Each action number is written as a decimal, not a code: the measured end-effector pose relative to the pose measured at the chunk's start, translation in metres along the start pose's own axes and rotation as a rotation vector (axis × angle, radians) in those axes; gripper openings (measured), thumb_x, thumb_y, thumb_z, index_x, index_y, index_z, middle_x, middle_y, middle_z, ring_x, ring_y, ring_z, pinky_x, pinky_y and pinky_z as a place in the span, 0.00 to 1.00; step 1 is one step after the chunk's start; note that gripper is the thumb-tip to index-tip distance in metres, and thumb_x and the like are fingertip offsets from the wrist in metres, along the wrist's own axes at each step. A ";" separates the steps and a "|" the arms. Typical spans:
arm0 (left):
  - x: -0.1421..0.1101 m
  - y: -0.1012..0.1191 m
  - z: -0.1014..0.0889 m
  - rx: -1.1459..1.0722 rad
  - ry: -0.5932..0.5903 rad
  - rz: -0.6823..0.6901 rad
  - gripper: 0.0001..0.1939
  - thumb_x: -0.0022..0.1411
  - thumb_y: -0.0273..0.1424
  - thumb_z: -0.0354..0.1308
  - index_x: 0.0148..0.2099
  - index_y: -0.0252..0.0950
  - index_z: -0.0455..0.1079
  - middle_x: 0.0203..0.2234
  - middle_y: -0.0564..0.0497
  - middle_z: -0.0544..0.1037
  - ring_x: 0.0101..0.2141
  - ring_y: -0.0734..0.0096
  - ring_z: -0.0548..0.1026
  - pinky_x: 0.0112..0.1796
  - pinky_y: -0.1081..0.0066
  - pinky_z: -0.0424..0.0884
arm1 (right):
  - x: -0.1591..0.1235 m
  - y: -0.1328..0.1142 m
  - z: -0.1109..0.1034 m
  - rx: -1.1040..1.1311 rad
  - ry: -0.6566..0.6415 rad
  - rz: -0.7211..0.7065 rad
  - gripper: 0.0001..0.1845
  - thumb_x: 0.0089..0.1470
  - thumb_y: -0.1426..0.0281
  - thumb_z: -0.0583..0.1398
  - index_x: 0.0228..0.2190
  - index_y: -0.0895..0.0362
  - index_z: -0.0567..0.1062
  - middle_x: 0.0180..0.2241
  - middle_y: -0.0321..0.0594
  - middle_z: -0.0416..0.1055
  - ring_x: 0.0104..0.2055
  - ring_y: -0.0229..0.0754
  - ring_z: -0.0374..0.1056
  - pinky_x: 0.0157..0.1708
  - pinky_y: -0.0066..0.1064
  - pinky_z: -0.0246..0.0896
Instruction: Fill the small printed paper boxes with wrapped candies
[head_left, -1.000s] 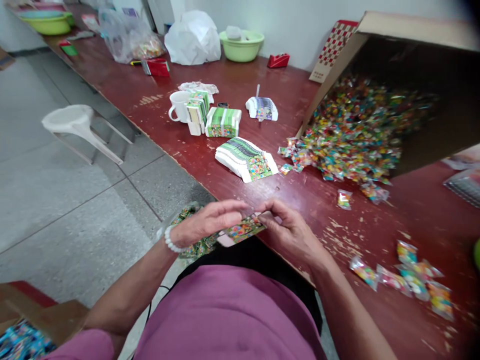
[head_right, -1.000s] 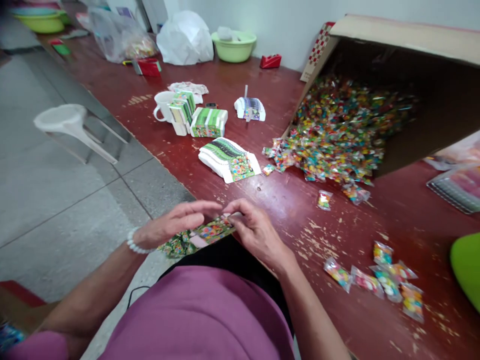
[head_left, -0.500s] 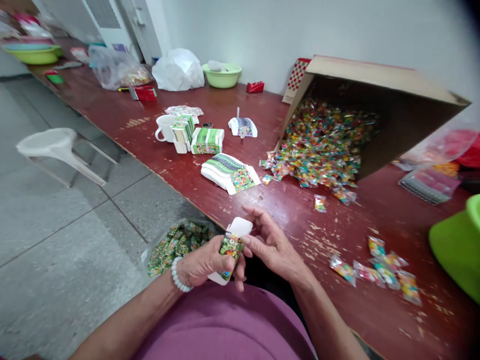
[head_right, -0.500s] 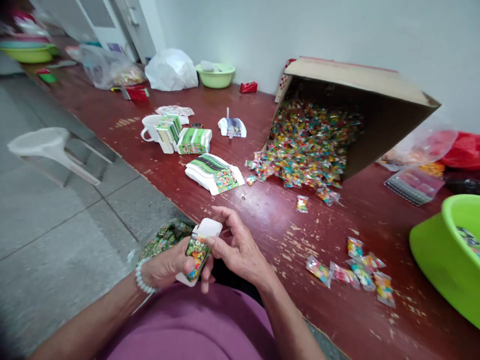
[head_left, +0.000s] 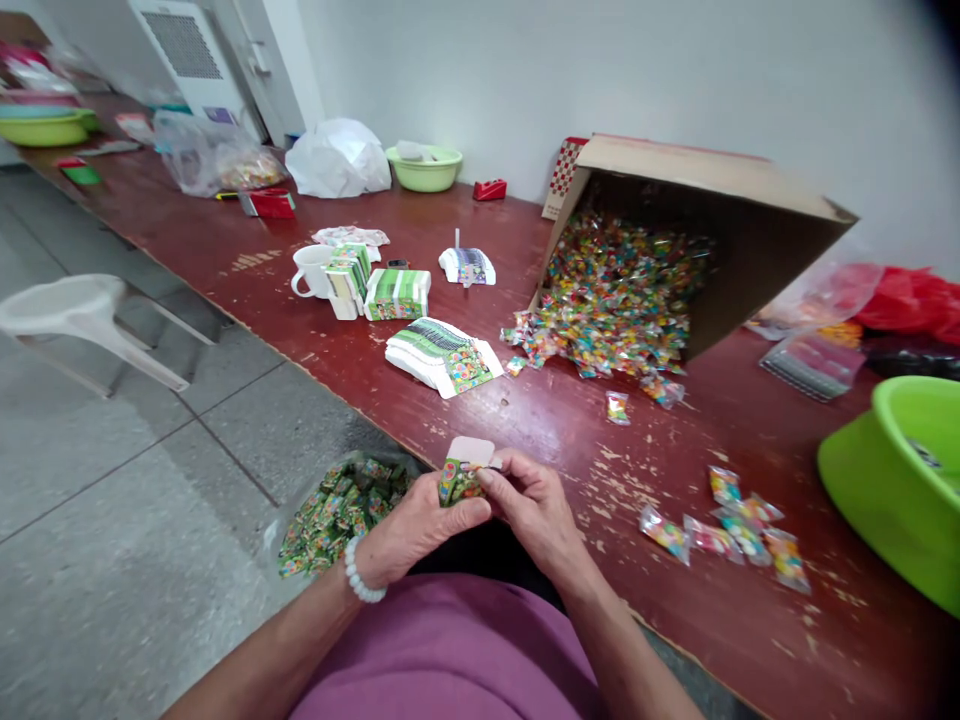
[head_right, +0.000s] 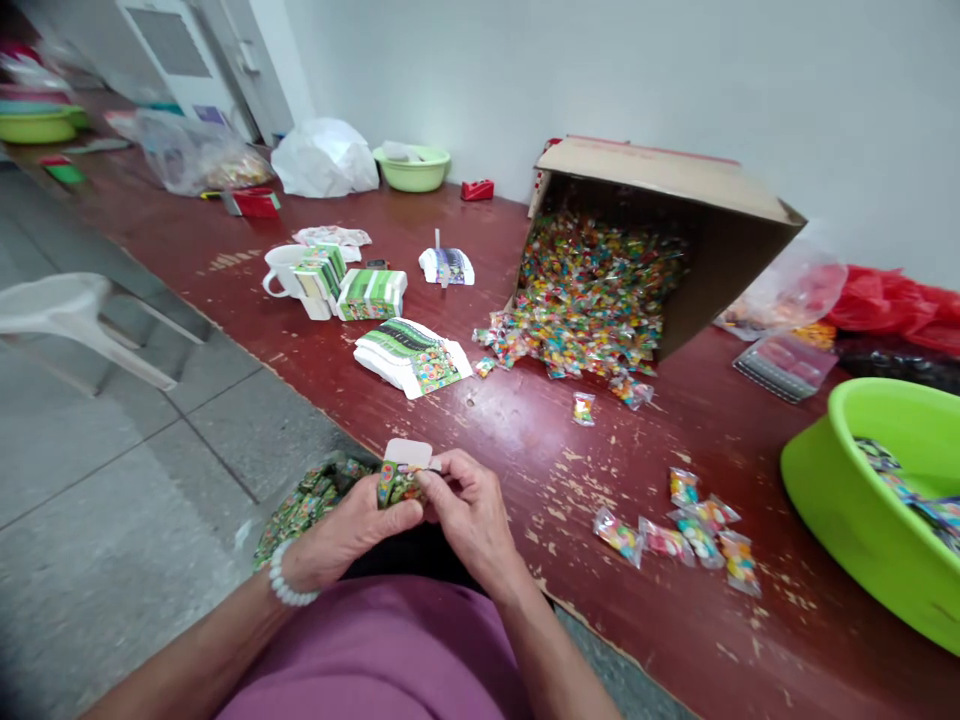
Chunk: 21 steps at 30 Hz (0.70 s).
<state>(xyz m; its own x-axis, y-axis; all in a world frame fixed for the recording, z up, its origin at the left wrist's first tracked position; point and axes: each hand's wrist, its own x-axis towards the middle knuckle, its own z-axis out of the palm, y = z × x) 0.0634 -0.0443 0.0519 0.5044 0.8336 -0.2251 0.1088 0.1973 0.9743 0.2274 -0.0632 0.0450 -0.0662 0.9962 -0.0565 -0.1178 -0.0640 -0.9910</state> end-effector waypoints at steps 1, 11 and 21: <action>0.000 0.001 0.000 0.042 0.027 -0.005 0.12 0.57 0.37 0.65 0.37 0.33 0.73 0.30 0.53 0.76 0.32 0.72 0.72 0.35 0.73 0.68 | 0.001 0.001 -0.002 -0.011 0.031 0.003 0.13 0.55 0.60 0.64 0.29 0.58 0.75 0.26 0.35 0.70 0.24 0.34 0.65 0.26 0.26 0.62; 0.003 0.000 0.013 -0.074 0.069 -0.075 0.12 0.57 0.31 0.63 0.42 0.33 0.68 0.30 0.52 0.77 0.30 0.71 0.75 0.33 0.72 0.72 | -0.001 0.001 0.001 0.059 0.049 0.027 0.15 0.58 0.58 0.61 0.40 0.57 0.75 0.29 0.36 0.74 0.23 0.36 0.67 0.22 0.27 0.64; 0.001 -0.006 0.011 -0.074 0.292 0.119 0.28 0.59 0.31 0.63 0.60 0.40 0.60 0.41 0.50 0.77 0.35 0.72 0.77 0.38 0.72 0.74 | 0.001 0.020 -0.002 0.011 0.271 -0.099 0.15 0.55 0.63 0.65 0.42 0.53 0.69 0.31 0.34 0.72 0.31 0.37 0.68 0.32 0.28 0.65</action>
<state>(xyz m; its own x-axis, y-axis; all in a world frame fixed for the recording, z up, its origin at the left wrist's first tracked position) 0.0732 -0.0502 0.0464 0.2419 0.9637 -0.1129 -0.0042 0.1174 0.9931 0.2265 -0.0638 0.0249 0.2129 0.9770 0.0091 -0.1210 0.0356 -0.9920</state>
